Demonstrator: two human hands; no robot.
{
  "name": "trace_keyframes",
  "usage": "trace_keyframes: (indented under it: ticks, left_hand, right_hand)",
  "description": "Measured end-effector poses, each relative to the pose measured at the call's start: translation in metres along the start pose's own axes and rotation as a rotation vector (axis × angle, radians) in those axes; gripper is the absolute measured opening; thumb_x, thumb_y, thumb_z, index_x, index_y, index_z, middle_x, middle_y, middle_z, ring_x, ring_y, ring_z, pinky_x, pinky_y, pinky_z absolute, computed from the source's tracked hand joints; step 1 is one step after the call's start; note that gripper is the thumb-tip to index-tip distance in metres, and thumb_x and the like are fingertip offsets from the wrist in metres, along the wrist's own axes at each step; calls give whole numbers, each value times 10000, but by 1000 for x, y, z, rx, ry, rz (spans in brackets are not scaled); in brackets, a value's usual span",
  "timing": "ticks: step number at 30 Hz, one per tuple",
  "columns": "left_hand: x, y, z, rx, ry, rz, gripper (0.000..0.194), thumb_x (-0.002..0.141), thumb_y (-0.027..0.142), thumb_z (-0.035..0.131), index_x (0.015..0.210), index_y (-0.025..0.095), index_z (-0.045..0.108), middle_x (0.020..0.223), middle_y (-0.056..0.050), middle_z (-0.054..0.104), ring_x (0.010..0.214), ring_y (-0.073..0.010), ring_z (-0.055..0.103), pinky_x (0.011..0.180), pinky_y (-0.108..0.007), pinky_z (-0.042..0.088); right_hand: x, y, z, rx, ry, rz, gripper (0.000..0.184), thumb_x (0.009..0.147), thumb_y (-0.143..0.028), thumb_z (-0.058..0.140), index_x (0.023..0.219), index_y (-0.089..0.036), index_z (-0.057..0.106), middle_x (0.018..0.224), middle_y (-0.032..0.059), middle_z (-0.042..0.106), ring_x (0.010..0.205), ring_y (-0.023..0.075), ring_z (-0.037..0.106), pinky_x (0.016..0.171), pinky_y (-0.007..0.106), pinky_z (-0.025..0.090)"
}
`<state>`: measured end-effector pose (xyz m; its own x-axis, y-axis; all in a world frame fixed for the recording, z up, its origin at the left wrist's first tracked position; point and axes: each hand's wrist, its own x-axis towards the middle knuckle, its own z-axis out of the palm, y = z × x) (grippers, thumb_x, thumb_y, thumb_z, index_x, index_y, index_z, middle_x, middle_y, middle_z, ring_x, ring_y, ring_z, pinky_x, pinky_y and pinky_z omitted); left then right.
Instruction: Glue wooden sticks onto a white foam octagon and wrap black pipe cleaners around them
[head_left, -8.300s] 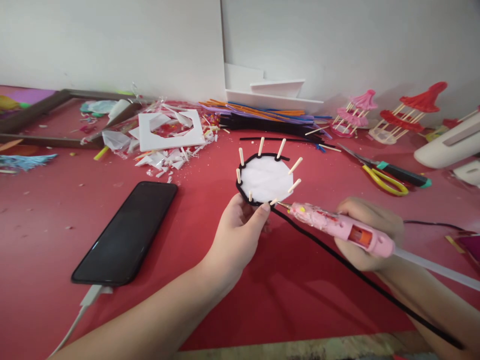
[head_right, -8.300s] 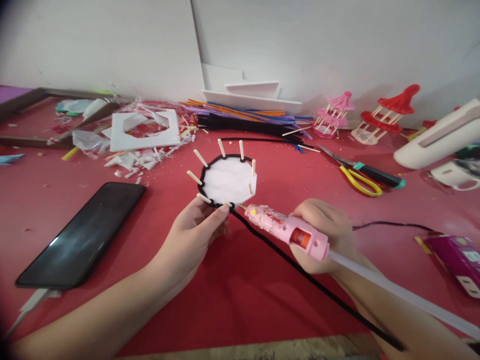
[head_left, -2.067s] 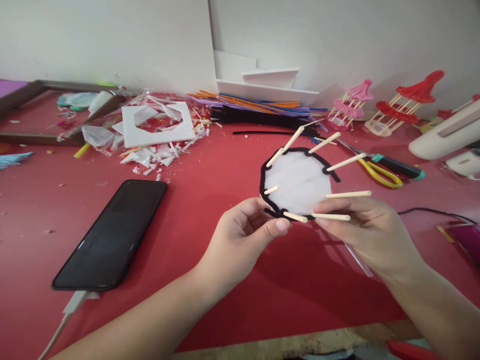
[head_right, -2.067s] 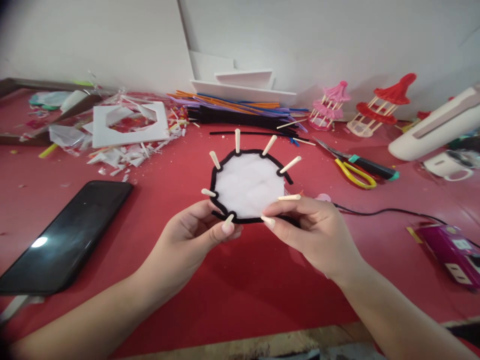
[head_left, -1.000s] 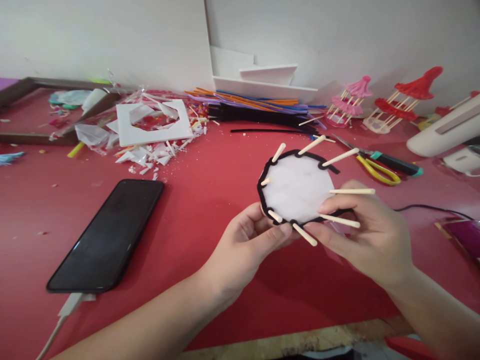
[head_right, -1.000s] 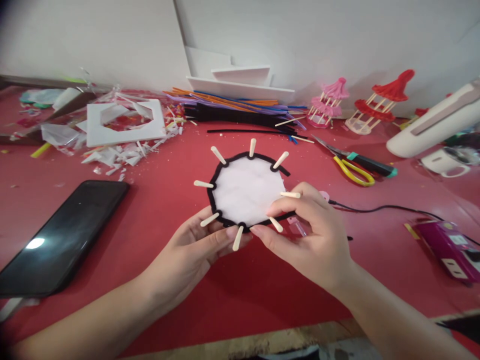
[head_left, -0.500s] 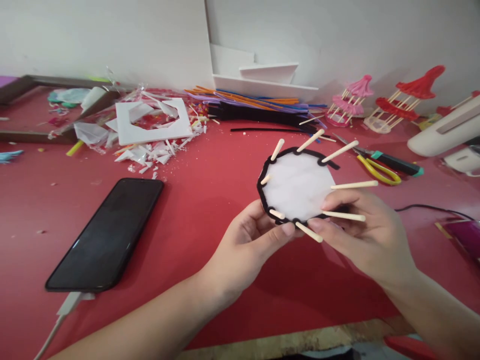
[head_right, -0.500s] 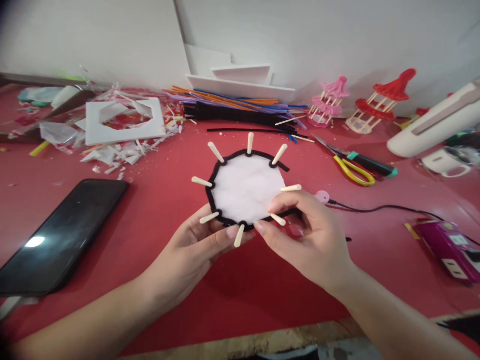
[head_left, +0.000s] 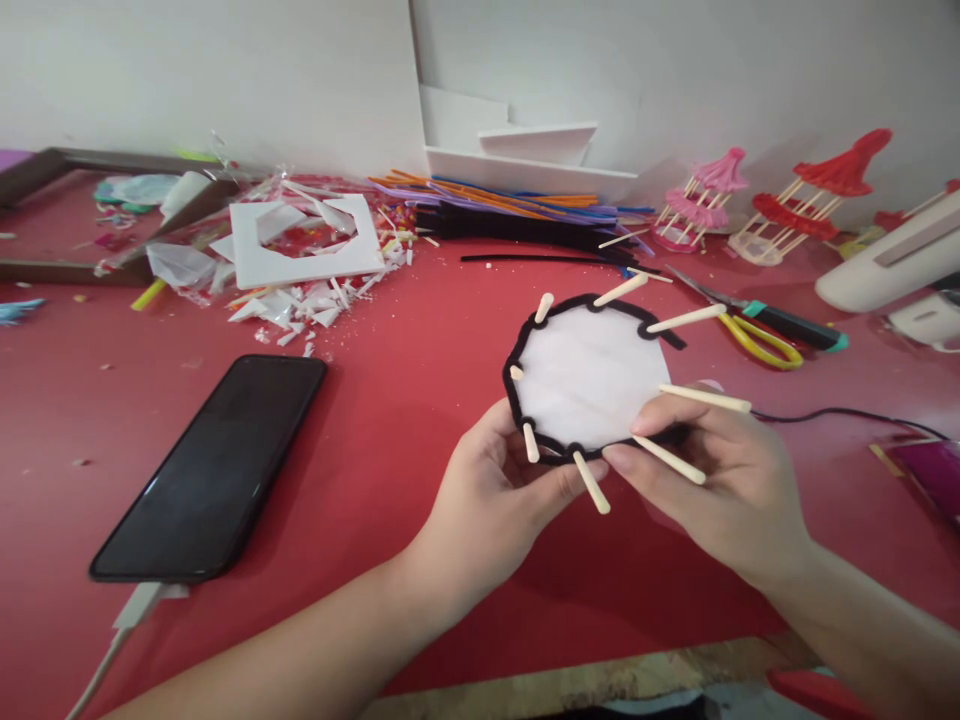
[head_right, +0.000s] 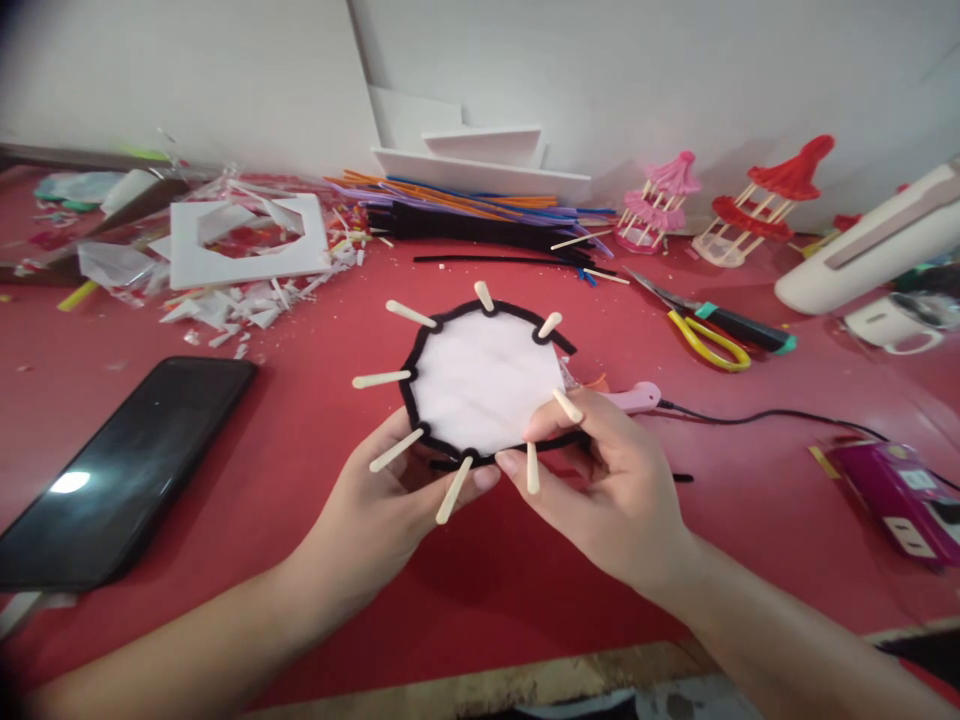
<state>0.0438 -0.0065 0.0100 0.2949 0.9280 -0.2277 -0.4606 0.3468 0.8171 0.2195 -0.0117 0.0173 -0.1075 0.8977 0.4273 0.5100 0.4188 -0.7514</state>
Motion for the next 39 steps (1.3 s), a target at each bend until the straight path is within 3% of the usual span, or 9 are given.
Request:
trace_keyframes:
  ticks: [6,16,26,30,34,39]
  left_hand:
    - [2,1,1,35,13,5,303,652,16,833,886,169,716,821,21,773,775,-88,694,680,-116,542]
    - [1,3,3,66,4,48,244,710,137,833,922,179,721,864,15,776,807,-92,697,729,-142,553]
    - [1,5,4,120,61,45,193,716,146,820,863,172,699,816,20,755,752,-91,672,677,-156,538]
    - [1,5,3,158,84,32,208,670,196,858,778,166,683,752,14,738,707,-109,663,642,-183,537]
    - [0,3,2,229,102,38,204,699,242,842,816,168,691,804,-19,755,732,-143,677,659,-228,546]
    - [1,3,0,232,103,57,240,680,209,852,852,182,687,852,-20,767,815,-171,705,697,-238,549]
  right_hand:
    - [-2,2,-2,23,-26,36,146,825,-136,664,857,-242,569,698,-61,523,491,58,379,421,191,364]
    - [-2,0,-2,23,-50,23,149,828,-151,679,856,-240,563,651,-69,518,487,59,382,400,194,305]
    - [-3,0,0,18,-48,57,137,821,-175,690,811,-238,569,610,-70,516,471,65,417,415,198,366]
    - [-5,1,0,28,-56,78,118,823,-151,670,852,-234,592,656,-53,566,458,60,445,373,197,326]
    - [-6,3,-1,54,-81,68,154,841,-111,633,908,-246,603,671,-54,592,451,52,446,363,185,308]
    - [-6,4,0,67,-102,41,152,860,-128,631,918,-264,601,692,-49,637,503,73,523,431,188,417]
